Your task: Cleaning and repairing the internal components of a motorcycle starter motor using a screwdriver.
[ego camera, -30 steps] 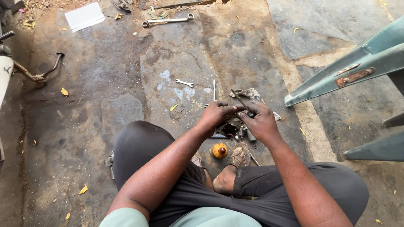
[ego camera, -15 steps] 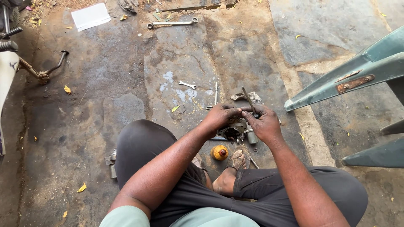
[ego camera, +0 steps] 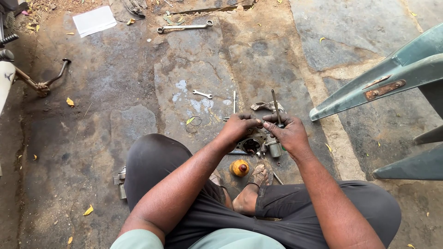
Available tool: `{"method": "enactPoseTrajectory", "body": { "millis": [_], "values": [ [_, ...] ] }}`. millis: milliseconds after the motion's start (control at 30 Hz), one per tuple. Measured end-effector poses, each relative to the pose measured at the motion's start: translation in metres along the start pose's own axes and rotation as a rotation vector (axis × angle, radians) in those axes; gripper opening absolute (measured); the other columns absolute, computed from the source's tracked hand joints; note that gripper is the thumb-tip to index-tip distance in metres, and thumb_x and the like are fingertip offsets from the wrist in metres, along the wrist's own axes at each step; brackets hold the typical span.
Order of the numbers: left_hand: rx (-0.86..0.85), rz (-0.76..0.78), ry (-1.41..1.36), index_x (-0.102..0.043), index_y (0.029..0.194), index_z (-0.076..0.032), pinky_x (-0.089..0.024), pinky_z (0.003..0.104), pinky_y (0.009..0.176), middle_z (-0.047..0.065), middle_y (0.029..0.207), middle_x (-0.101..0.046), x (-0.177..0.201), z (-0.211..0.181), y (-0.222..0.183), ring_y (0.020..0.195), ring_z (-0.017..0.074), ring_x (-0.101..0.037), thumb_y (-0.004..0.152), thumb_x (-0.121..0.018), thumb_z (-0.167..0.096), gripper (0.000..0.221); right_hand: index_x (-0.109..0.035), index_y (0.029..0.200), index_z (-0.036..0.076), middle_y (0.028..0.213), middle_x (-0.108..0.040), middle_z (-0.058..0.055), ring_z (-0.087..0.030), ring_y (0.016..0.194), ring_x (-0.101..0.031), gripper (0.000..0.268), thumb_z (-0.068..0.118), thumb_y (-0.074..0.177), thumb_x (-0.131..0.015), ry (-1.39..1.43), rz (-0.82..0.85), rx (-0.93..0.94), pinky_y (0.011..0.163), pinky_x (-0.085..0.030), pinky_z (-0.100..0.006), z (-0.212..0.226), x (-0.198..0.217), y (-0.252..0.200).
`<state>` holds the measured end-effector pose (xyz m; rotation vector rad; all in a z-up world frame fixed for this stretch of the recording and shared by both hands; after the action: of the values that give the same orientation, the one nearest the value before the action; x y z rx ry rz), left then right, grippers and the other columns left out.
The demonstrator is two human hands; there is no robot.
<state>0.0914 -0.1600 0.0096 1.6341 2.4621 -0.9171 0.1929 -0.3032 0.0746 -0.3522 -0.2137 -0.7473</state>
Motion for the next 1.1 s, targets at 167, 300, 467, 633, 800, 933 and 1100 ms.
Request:
{"method": "enactPoseTrajectory", "body": {
  "millis": [167, 300, 467, 633, 800, 933, 1100],
  "values": [
    [-0.021, 0.009, 0.055, -0.074, 0.103, 0.000, -0.055, 0.029, 0.070, 0.008, 0.090, -0.074, -0.002, -0.003, -0.004, 0.079, 0.0127, -0.069, 0.091, -0.073, -0.019, 0.022, -0.077, 0.102, 0.006, 0.079, -0.071, 0.001, -0.006, 0.066, -0.061, 0.017, 0.013, 0.087, -0.080, 0.102, 0.048, -0.031, 0.058, -0.052, -0.022, -0.005, -0.001, 0.001],
    [-0.029, 0.020, 0.065, -0.075, 0.103, 0.000, -0.055, 0.028, 0.071, 0.007, 0.090, -0.075, -0.003, -0.004, -0.004, 0.079, 0.0124, -0.069, 0.090, -0.073, -0.018, 0.022, -0.077, 0.099, 0.005, 0.077, -0.070, 0.000, -0.007, 0.064, -0.060, 0.015, 0.011, 0.086, -0.081, 0.150, 0.048, -0.044, 0.056, -0.051, -0.022, -0.020, 0.002, 0.006],
    [-0.037, 0.043, 0.073, -0.074, 0.103, -0.003, -0.056, 0.027, 0.072, 0.004, 0.092, -0.074, -0.007, -0.011, -0.011, 0.081, 0.0106, -0.069, 0.090, -0.074, -0.017, 0.020, -0.077, 0.098, 0.004, 0.074, -0.068, -0.003, -0.008, 0.057, -0.056, 0.017, 0.010, 0.084, -0.084, 0.315, 0.080, -0.152, 0.048, -0.046, -0.022, -0.027, 0.000, 0.007],
    [-0.042, 0.032, 0.061, -0.071, 0.102, -0.005, -0.053, 0.026, 0.070, 0.002, 0.089, -0.071, -0.006, -0.002, -0.005, 0.079, 0.0090, -0.065, 0.093, -0.073, -0.020, 0.018, -0.077, 0.098, 0.005, 0.076, -0.069, -0.002, -0.007, 0.058, -0.057, 0.018, 0.011, 0.083, -0.083, 0.368, 0.073, -0.174, 0.047, -0.046, -0.022, -0.018, -0.001, 0.004],
    [-0.049, 0.073, 0.023, -0.070, 0.102, -0.006, -0.052, 0.026, 0.068, 0.002, 0.088, -0.069, -0.007, -0.006, -0.009, 0.078, 0.0089, -0.064, 0.095, -0.071, -0.024, 0.019, -0.077, 0.098, 0.005, 0.079, -0.070, -0.001, -0.006, 0.060, -0.058, 0.018, 0.011, 0.083, -0.083, 0.385, 0.085, -0.186, 0.048, -0.046, -0.022, -0.020, -0.001, 0.005],
    [-0.012, 0.137, 0.019, -0.069, 0.103, -0.007, -0.053, 0.026, 0.071, 0.002, 0.089, -0.070, -0.007, -0.009, -0.011, 0.080, 0.0093, -0.065, 0.094, -0.071, -0.025, 0.020, -0.076, 0.099, 0.005, 0.079, -0.070, -0.001, -0.007, 0.061, -0.058, 0.018, 0.009, 0.083, -0.082, 0.487, 0.134, -0.226, 0.048, -0.047, -0.023, -0.027, 0.001, 0.006],
    [-0.030, 0.258, 0.052, -0.068, 0.102, -0.007, -0.052, 0.026, 0.073, 0.002, 0.090, -0.068, -0.004, -0.002, -0.005, 0.082, 0.0097, -0.064, 0.096, -0.072, -0.024, 0.019, -0.075, 0.100, 0.004, 0.080, -0.070, -0.003, -0.009, 0.061, -0.058, 0.020, 0.007, 0.082, -0.083, 0.561, 0.226, -0.261, 0.050, -0.048, -0.023, -0.029, 0.004, 0.004]
  ]
}}
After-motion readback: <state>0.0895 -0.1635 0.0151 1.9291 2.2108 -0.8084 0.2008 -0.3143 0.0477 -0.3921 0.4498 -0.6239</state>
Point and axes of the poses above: each hand's wrist, its own y-axis towards the middle knuckle, its own x-axis out of the back of the hand, z = x × y, the point moved 4 cm from there along y, towards the middle knuckle
